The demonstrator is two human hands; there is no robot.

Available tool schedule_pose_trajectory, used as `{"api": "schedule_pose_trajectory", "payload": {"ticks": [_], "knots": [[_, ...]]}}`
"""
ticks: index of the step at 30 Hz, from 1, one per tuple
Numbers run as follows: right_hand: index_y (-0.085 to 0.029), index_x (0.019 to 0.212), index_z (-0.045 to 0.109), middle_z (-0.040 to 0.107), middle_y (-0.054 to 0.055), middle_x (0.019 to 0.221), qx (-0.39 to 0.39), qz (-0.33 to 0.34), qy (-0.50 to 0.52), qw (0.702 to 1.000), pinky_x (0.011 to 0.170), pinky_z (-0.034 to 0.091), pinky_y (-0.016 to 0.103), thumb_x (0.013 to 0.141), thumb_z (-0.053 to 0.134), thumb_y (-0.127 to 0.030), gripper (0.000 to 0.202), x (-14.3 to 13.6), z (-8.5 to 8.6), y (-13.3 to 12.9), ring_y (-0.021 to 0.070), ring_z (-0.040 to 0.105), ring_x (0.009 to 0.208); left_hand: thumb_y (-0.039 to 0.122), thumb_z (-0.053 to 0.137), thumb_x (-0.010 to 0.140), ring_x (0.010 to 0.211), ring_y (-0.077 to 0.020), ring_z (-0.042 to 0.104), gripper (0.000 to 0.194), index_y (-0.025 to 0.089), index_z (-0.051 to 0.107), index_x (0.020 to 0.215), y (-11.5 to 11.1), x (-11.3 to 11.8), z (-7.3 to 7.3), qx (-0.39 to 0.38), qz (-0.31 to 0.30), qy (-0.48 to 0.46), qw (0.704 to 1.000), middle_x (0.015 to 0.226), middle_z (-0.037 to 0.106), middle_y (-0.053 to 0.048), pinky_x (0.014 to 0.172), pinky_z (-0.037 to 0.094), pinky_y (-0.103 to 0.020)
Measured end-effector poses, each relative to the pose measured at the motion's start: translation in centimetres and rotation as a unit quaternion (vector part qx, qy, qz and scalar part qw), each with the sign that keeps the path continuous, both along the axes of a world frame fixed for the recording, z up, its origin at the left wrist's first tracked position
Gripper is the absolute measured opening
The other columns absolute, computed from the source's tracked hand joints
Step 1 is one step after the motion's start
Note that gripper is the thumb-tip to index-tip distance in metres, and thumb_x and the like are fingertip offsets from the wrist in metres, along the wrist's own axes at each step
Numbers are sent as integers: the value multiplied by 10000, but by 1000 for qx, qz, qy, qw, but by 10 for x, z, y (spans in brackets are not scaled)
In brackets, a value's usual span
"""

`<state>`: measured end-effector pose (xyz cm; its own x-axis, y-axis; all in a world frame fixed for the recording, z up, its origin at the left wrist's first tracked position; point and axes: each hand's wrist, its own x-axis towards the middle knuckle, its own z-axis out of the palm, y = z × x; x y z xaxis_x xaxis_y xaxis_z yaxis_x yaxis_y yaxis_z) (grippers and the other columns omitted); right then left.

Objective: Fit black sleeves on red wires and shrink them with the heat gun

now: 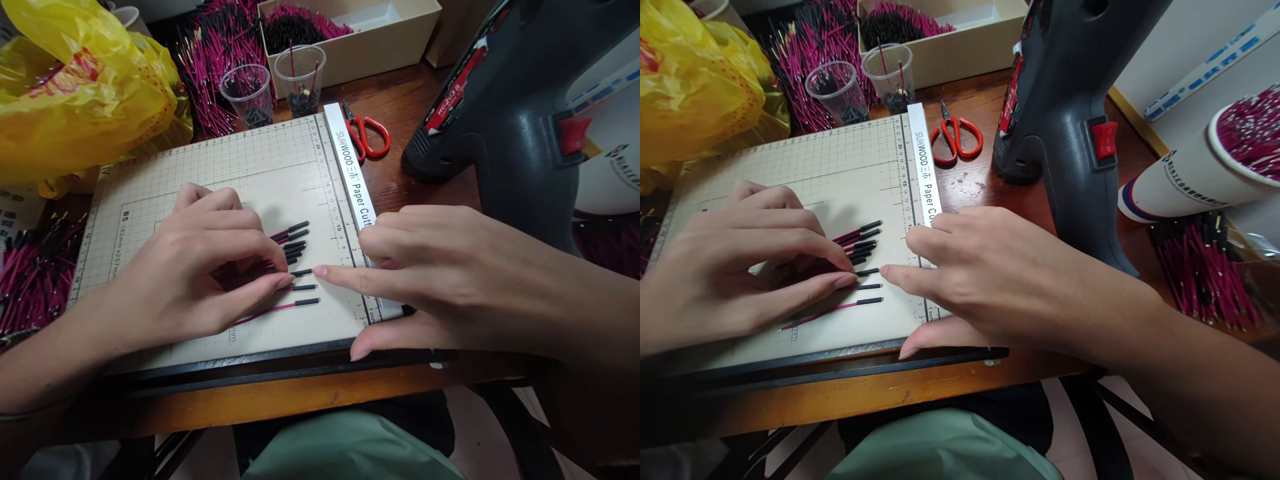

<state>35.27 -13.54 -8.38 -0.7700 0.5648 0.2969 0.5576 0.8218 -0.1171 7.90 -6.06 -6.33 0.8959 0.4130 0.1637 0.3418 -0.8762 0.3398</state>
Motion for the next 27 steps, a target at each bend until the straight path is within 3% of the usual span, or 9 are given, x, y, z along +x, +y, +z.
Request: {"api": "schedule_pose_trajectory", "payload": {"ticks": [21,27], "knots": [[-162,1328,664,562,25,885,-12,-1,-14,1000,673,354,307,1068,389,-577,561,0,0,0,138,427,717,357,601,1041,753,-165,462,200,264,717,907,2,1,0,-19,-11,-8,1000,729,629,73,748,255,-354],[-149,1236,694,529,5,838,-5,8,1,1000,674,374,311,1066,404,-572,540,2,3,-1,130,416,707,380,624,1033,733,-145,451,219,242,717,891,-1,0,3,-25,-6,-18,1000,712,627,69,736,279,-342]]}}
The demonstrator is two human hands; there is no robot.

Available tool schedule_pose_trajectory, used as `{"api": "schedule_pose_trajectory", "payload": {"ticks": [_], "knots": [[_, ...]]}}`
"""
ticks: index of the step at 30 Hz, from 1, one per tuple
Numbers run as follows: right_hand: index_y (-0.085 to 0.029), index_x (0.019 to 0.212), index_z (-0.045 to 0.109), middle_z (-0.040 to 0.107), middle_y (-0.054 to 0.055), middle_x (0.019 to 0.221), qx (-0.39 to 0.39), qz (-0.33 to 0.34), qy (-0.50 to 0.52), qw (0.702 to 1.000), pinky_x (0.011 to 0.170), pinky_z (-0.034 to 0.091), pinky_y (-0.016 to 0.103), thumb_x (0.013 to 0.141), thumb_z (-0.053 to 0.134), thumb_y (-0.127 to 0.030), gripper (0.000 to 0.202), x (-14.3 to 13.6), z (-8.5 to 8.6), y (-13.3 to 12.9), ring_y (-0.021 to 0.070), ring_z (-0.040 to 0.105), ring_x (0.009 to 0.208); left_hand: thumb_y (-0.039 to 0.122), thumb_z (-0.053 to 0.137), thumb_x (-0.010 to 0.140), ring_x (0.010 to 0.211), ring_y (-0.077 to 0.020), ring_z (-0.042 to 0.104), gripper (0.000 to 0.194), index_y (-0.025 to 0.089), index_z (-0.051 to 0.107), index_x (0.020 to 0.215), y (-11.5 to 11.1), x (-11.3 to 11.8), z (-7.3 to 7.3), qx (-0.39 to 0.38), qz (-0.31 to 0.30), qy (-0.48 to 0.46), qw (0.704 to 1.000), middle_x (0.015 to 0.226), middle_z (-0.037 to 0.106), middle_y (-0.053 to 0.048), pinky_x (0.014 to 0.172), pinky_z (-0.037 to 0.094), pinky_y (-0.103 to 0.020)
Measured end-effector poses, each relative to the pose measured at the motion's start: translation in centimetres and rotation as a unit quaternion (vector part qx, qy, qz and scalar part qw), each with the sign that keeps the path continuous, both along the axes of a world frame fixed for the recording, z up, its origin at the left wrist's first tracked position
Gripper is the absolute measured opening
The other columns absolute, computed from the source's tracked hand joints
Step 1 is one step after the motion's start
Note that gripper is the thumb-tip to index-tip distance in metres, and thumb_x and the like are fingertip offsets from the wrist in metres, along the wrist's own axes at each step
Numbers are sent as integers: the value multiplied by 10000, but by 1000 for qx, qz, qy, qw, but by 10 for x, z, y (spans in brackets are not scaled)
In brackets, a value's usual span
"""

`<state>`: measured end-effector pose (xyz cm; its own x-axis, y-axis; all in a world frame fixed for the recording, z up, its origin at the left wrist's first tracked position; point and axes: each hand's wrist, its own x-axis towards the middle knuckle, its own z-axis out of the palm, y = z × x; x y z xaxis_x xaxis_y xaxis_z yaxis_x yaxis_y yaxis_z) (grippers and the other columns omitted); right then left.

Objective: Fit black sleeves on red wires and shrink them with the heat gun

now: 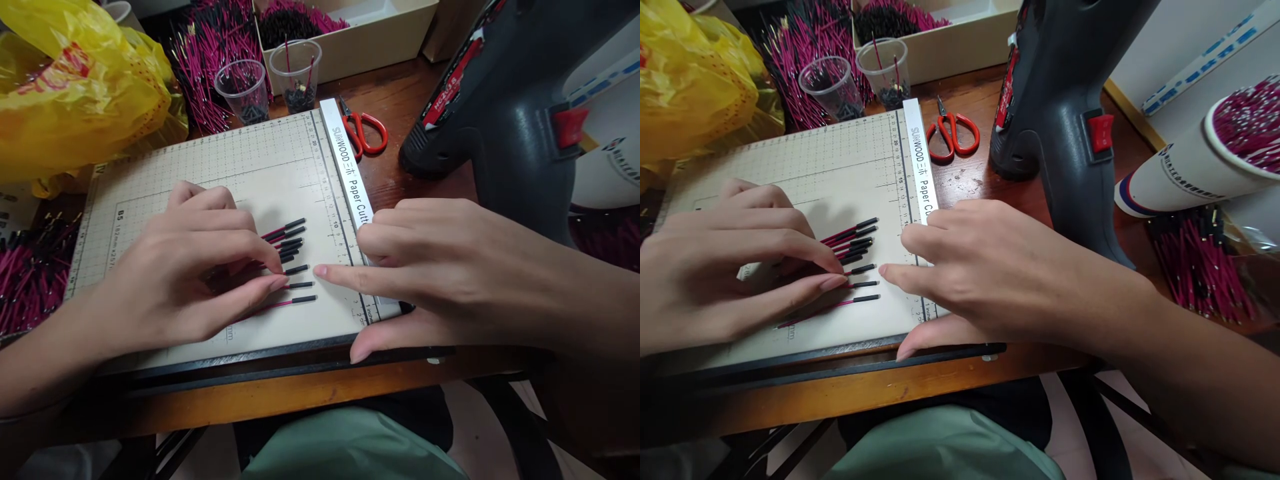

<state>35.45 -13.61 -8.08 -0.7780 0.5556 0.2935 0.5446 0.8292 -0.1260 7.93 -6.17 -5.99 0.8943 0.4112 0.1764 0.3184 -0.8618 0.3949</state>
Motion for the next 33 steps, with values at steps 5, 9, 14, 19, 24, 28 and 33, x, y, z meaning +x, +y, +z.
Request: {"api": "schedule_pose_trajectory", "payload": {"ticks": [5,9,14,19,24,28,33], "knots": [[-138,1140,712,510,1,806,-5,13,9,1000,657,396,324,1064,415,-568,528,1,3,-1,132,424,707,288,656,1009,756,-161,445,122,249,709,906,-1,0,0,-3,-26,8,1000,736,646,62,748,287,-345],[-137,1100,720,496,-4,794,-2,21,8,1000,644,396,325,1036,459,-595,531,0,3,-1,131,419,698,312,628,1028,783,-176,446,148,256,710,917,0,-2,-3,-11,-33,11,999,764,667,49,773,284,-356],[-128,1093,720,516,-1,802,-10,26,13,1000,661,412,327,1013,508,-593,517,-1,2,-1,134,440,705,282,623,1025,802,-174,452,128,255,708,933,-1,-2,-5,-16,-33,17,999,783,671,47,789,285,-363],[-140,1122,717,512,-2,813,-5,31,6,1000,673,420,327,1036,460,-596,530,0,2,0,130,451,719,275,623,1025,790,-168,448,125,243,697,929,-1,0,-6,-9,-40,7,999,770,656,50,778,283,-357],[-160,1152,714,521,5,829,-8,23,-6,1000,686,424,326,1042,451,-594,519,-1,2,-1,132,460,738,260,628,1012,773,-175,446,125,244,699,910,-1,0,-6,-11,-36,1,999,753,655,46,769,279,-369],[-146,1154,710,513,6,834,-9,28,-3,1000,685,415,332,1034,464,-599,529,0,1,0,138,442,734,250,617,1020,778,-172,444,126,239,687,916,-2,0,-4,-2,-42,11,999,756,652,49,771,282,-357],[-135,1196,698,507,16,854,-12,33,-8,999,697,405,342,1044,439,-594,549,0,0,0,152,423,746,261,605,1031,775,-174,440,155,238,679,898,-1,1,-1,8,-51,20,998,750,656,54,765,293,-347]]}}
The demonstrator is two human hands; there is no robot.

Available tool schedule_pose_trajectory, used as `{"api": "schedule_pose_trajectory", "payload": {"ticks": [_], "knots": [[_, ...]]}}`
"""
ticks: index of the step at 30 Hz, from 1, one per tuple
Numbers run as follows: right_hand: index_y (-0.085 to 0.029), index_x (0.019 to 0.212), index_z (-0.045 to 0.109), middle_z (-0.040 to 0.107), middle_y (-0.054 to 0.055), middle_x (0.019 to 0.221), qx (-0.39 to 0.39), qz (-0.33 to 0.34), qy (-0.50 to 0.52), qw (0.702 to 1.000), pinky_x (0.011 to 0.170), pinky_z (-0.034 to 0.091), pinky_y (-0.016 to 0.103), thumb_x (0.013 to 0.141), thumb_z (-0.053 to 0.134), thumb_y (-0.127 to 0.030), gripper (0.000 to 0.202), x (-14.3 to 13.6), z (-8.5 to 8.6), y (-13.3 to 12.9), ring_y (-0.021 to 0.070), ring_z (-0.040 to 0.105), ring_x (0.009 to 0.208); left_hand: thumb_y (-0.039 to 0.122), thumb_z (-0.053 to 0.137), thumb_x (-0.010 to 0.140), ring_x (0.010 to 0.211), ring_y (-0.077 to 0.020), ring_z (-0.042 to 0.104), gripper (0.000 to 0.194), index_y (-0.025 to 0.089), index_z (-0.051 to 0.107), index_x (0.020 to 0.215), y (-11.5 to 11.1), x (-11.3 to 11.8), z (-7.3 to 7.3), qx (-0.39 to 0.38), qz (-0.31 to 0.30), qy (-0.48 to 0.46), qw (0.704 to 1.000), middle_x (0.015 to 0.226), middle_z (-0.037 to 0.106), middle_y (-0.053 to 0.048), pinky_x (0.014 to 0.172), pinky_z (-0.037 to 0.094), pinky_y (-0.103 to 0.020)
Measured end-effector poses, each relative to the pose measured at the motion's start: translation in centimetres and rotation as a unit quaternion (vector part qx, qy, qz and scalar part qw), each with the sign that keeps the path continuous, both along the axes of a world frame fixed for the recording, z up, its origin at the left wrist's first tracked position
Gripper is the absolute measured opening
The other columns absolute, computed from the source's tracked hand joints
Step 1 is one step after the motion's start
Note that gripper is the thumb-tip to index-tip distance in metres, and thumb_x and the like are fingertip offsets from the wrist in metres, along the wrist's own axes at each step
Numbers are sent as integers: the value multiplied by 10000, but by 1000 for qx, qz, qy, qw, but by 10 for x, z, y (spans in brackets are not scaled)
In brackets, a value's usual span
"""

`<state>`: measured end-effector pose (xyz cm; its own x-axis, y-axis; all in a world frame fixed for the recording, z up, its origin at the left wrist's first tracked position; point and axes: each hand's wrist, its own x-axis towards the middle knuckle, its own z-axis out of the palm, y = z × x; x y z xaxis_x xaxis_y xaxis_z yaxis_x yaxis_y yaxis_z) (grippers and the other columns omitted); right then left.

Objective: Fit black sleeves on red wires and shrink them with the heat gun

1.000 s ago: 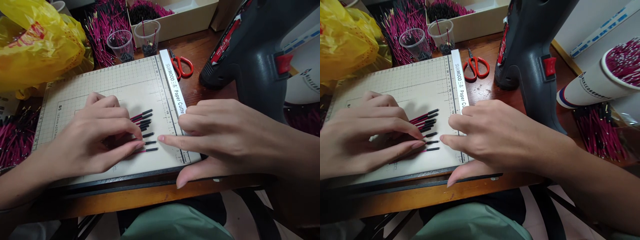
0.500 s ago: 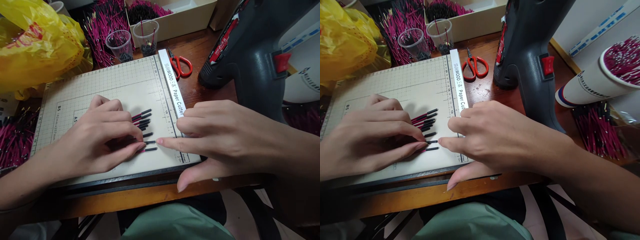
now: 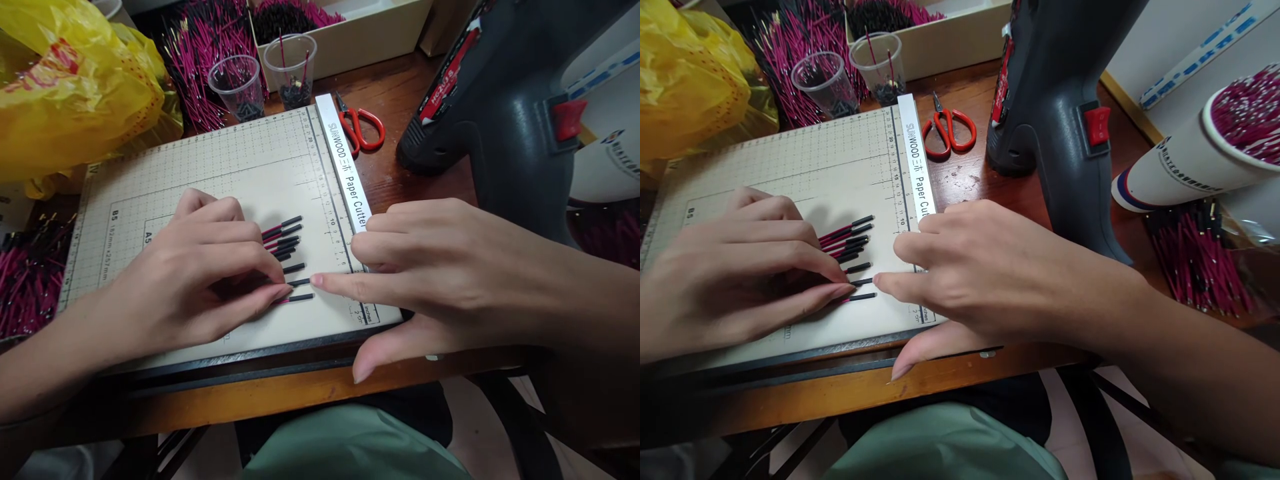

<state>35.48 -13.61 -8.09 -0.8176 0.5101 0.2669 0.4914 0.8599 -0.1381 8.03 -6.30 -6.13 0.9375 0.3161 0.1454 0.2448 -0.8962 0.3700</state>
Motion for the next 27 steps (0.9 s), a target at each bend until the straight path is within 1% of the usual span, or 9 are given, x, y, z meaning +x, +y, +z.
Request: {"api": "schedule_pose_trajectory", "payload": {"ticks": [5,9,15,19,21,24,27], "knots": [[-134,1163,710,516,17,844,-10,-3,9,1000,695,412,340,1036,470,-585,526,-1,2,0,150,445,747,261,600,1031,772,-176,435,167,248,675,883,0,1,1,-6,2,-4,1000,744,648,60,761,296,-343],[-137,1130,718,521,10,832,-14,-6,14,1000,687,418,327,1039,470,-582,518,-1,2,0,135,458,737,276,602,1035,782,-173,436,149,250,674,907,-1,0,1,2,0,5,1000,751,646,60,769,293,-339],[-141,1150,714,515,10,831,-10,-8,7,1000,675,420,326,1041,463,-589,525,-1,2,0,138,456,733,268,623,1017,791,-177,441,105,255,670,924,-2,0,1,0,11,5,1000,767,653,54,769,291,-351],[-146,1193,707,525,11,841,-10,-8,1,1000,690,424,323,1047,448,-586,530,-1,1,0,140,465,748,272,623,1014,783,-174,444,118,254,674,909,-2,0,0,0,16,3,1000,755,646,58,766,291,-356],[-144,1182,709,521,7,835,-8,-8,3,1000,683,414,318,1048,445,-588,533,-1,1,0,133,450,733,270,636,1006,781,-172,452,113,252,678,903,-3,0,1,-2,18,4,1000,751,646,61,770,293,-358],[-138,1136,717,514,-2,812,2,-16,11,1000,668,405,313,1043,451,-594,536,-1,0,1,123,435,707,275,641,991,763,-180,465,123,254,691,881,-5,0,2,-9,34,4,999,727,641,55,769,287,-376],[-141,1123,720,538,0,820,5,-36,19,999,677,421,310,1050,453,-575,515,-2,1,0,118,453,716,284,625,988,729,-188,466,157,252,707,858,-4,1,4,-8,67,-3,998,697,632,44,750,263,-392]]}}
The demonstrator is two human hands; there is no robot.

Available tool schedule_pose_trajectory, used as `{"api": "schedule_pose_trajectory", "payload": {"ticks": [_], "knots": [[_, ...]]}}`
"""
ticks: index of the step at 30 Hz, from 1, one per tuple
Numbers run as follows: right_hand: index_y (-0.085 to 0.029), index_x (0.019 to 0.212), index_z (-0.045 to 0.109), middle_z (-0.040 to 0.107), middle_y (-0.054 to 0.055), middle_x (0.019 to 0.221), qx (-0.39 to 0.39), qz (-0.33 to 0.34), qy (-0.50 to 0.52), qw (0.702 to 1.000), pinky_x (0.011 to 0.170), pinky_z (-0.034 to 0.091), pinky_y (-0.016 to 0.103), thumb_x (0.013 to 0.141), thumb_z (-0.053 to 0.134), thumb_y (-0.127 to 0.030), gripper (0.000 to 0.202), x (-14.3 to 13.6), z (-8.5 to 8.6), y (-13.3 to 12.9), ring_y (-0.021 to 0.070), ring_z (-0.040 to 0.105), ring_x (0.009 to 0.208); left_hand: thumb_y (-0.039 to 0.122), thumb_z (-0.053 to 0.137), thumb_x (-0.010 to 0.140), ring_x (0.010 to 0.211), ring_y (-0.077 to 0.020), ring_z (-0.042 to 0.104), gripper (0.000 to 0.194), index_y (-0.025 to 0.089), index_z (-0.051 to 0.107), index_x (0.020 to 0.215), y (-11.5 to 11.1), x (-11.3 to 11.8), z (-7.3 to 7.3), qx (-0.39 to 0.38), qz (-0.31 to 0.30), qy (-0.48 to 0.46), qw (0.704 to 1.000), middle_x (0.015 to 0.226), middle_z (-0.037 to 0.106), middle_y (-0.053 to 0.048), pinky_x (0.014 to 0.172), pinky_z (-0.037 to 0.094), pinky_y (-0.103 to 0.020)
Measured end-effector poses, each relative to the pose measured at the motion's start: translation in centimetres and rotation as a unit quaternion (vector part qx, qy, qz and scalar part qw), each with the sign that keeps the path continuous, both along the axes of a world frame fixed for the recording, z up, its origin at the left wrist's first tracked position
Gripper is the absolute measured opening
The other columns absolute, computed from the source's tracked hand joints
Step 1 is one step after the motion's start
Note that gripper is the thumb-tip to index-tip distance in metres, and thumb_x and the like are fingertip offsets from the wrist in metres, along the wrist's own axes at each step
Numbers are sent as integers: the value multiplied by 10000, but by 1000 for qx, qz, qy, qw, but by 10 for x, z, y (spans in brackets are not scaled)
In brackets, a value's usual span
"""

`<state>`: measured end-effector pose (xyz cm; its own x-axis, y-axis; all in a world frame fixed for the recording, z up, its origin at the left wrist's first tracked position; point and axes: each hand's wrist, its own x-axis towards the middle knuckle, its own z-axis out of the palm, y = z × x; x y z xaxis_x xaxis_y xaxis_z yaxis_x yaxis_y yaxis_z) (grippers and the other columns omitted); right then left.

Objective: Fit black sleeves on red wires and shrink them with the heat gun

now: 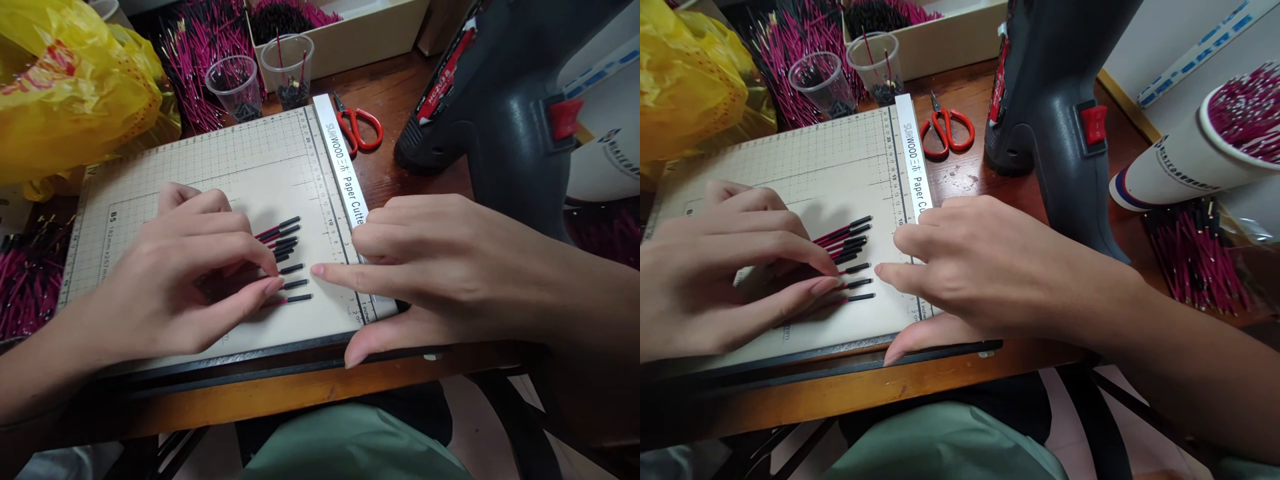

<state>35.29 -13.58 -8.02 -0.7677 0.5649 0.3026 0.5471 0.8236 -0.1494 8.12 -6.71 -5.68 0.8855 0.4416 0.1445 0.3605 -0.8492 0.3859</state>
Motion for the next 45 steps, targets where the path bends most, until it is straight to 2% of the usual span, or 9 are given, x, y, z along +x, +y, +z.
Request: {"api": "schedule_pose_trajectory", "payload": {"ticks": [11,16,22,26,28,33,36,41,45], "knots": [[-117,1282,678,553,4,816,11,-5,20,1000,665,441,301,1030,506,-573,549,2,0,2,132,479,717,298,600,993,728,-171,483,188,238,729,871,12,-5,-3,35,13,10,999,700,668,41,762,250,-390],[-110,1277,685,589,58,921,-10,-15,34,999,682,459,310,989,561,-594,577,-1,1,3,158,524,755,326,643,966,725,-176,494,162,251,735,857,16,-6,-4,28,2,8,1000,695,680,39,763,252,-403],[-109,1263,691,588,71,921,3,-16,30,999,699,472,339,974,583,-590,571,-5,-3,3,180,536,747,338,663,970,732,-180,500,169,260,753,851,18,-9,-2,44,-14,0,999,676,670,39,770,265,-408],[-122,1257,693,587,63,910,8,-18,26,999,682,468,329,989,554,-589,556,-5,-3,4,168,523,729,254,631,1003,769,-178,493,183,247,760,874,16,-11,-2,48,-16,6,999,730,697,35,800,266,-402],[-129,1258,691,586,57,904,12,-19,23,999,677,467,323,998,540,-585,546,-6,-2,4,162,519,722,229,623,1013,775,-178,485,181,246,765,901,16,-11,-3,64,-16,9,998,742,698,34,809,259,-404],[-145,1273,687,593,57,913,11,-23,10,1000,677,460,320,999,523,-602,557,-6,2,4,160,517,722,323,600,1035,713,-177,475,227,270,750,873,21,-9,-8,141,-27,-25,989,675,666,43,804,266,-404],[-151,1267,697,586,51,891,-1,-25,-11,1000,660,426,306,1018,481,-601,557,-6,7,8,156,507,707,298,605,1030,689,-176,460,216,264,745,870,23,-6,-11,174,-17,-24,984,651,655,42,801,267,-401],[-161,1190,729,555,40,837,4,-31,-70,997,622,350,311,1037,403,-619,583,-8,17,20,162,462,661,274,572,1040,700,-188,471,259,257,744,847,23,-3,-13,205,18,-29,978,607,600,28,808,274,-409],[-145,1163,733,526,32,803,27,-34,-83,996,619,343,319,1029,407,-632,601,-10,20,23,168,441,651,268,572,1032,703,-193,468,250,248,747,855,23,-3,-12,210,10,-22,977,631,619,19,795,275,-418]]}}
